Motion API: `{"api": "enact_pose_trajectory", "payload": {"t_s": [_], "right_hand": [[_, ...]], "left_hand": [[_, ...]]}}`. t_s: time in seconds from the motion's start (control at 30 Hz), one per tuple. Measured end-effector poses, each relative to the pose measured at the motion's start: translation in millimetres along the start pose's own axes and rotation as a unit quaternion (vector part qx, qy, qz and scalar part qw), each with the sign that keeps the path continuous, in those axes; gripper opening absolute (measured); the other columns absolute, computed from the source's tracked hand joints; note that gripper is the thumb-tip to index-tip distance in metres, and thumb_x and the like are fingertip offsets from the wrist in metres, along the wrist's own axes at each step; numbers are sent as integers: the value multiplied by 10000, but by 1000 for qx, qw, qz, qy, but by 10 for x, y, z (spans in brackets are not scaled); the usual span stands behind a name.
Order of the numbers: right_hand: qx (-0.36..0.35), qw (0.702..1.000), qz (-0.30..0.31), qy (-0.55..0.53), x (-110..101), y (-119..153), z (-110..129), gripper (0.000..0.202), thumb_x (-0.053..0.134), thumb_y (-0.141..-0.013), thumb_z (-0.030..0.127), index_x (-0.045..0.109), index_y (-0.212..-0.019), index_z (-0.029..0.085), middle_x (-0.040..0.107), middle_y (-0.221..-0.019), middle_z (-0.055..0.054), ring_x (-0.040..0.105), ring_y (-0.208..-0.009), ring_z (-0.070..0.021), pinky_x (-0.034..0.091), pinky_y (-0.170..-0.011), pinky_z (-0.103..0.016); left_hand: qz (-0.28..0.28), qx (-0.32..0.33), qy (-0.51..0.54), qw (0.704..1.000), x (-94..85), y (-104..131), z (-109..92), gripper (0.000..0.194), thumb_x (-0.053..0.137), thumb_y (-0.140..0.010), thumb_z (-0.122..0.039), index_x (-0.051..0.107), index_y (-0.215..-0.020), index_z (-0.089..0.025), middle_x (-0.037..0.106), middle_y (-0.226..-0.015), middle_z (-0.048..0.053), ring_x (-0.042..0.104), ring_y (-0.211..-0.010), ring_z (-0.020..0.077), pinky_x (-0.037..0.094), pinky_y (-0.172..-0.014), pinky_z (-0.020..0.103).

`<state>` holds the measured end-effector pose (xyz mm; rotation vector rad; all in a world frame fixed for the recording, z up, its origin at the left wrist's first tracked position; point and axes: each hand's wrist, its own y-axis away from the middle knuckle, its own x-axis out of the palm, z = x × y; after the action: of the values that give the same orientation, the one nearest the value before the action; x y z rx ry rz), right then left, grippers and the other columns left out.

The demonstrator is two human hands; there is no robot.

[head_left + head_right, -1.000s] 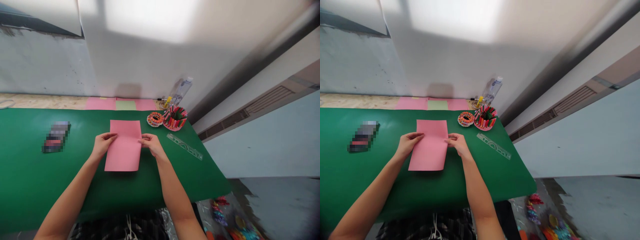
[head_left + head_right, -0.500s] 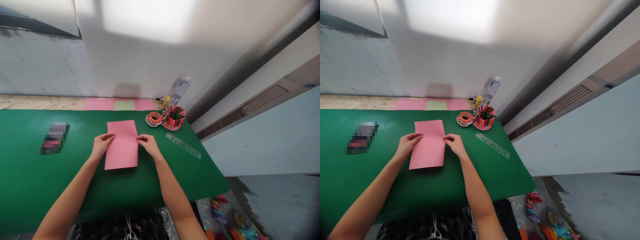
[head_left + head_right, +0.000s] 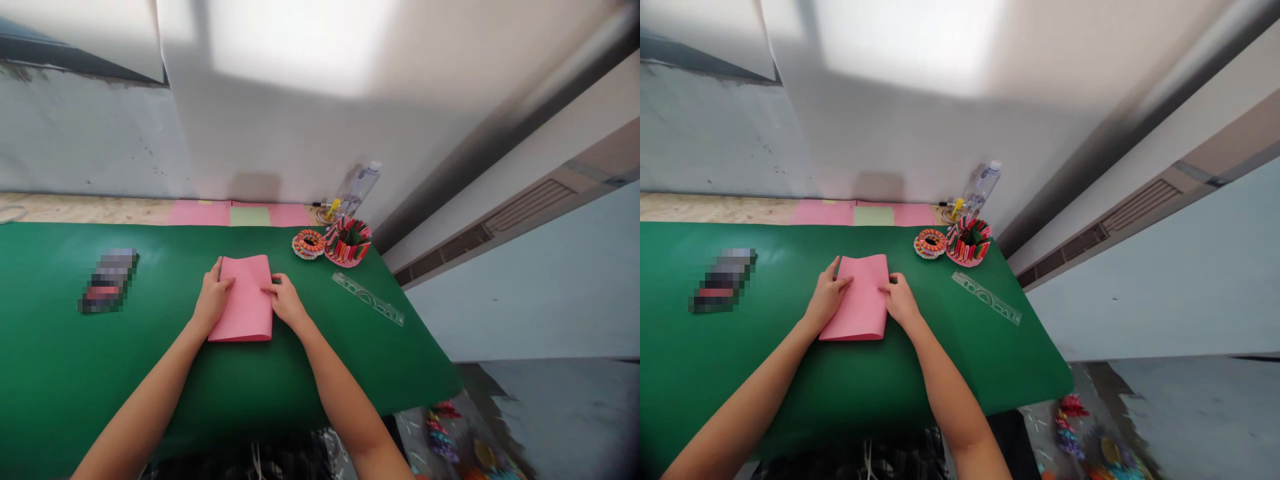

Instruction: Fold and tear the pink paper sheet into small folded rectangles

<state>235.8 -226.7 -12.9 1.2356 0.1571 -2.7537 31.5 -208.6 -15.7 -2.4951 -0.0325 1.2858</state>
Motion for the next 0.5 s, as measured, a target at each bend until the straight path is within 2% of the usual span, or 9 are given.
{"api": "enact_pose_trajectory", "payload": {"t_s": [0.1, 0.17, 0.27, 0.33, 0.4, 0.5], "right_hand": [[0, 1000, 13, 27, 21, 31, 11, 338, 449, -845, 124, 702, -1057, 195, 437, -1360, -109, 554, -1070, -199, 406, -991, -337], [-5, 998, 12, 58, 3, 60, 31, 335, 460, -842, 129, 702, -1061, 203, 391, -1411, -102, 540, -1059, -207, 405, -993, -360], [-37, 992, 4, 120, -52, 97, 80, 329, 471, -834, 123, 703, -1054, 198, 353, -1450, -106, 441, -1172, -259, 371, -1021, -425], [-72, 986, 7, 152, -79, 110, 114, 340, 448, -838, 97, 693, -1062, 170, 391, -1427, -129, 372, -1245, -269, 343, -1043, -443], [-115, 979, 22, 170, -88, 121, 152, 363, 411, -851, 76, 662, -1107, 136, 461, -1373, -150, 362, -1272, -248, 313, -1070, -436], [-162, 969, 58, 176, -73, 172, 235, 401, 360, -881, 92, 589, -1210, 108, 500, -1347, -153, 382, -1292, -225, 256, -1112, -434]], "left_hand": [[23, 60, -86, 994, 1, -9, 9, 356, 379, -889, -246, 711, -910, -121, 402, -1433, 133, 389, -1271, 322, 327, -1068, 462], [58, 91, -114, 988, 7, -11, 4, 356, 401, -889, -283, 690, -964, -90, 470, -1366, 184, 402, -1277, 315, 303, -1090, 451], [100, 98, -127, 982, 38, 14, -29, 455, 427, -886, -370, 607, -1122, -25, 504, -1311, 235, 446, -1255, 309, 304, -1090, 439], [113, 87, -141, 980, 71, 51, -65, 586, 447, -871, -435, 524, -1219, 30, 458, -1344, 269, 405, -1288, 330, 293, -1091, 438], [121, 78, -166, 975, 106, 97, -109, 698, 465, -851, -486, 445, -1298, 51, 392, -1390, 287, 335, -1329, 362, 260, -1099, 453], [125, 71, -200, 969, 154, 160, -177, 660, 423, -873, -474, 376, -1395, -72, 292, -1474, 226, 224, -1370, 397, 197, -1099, 512]]}}
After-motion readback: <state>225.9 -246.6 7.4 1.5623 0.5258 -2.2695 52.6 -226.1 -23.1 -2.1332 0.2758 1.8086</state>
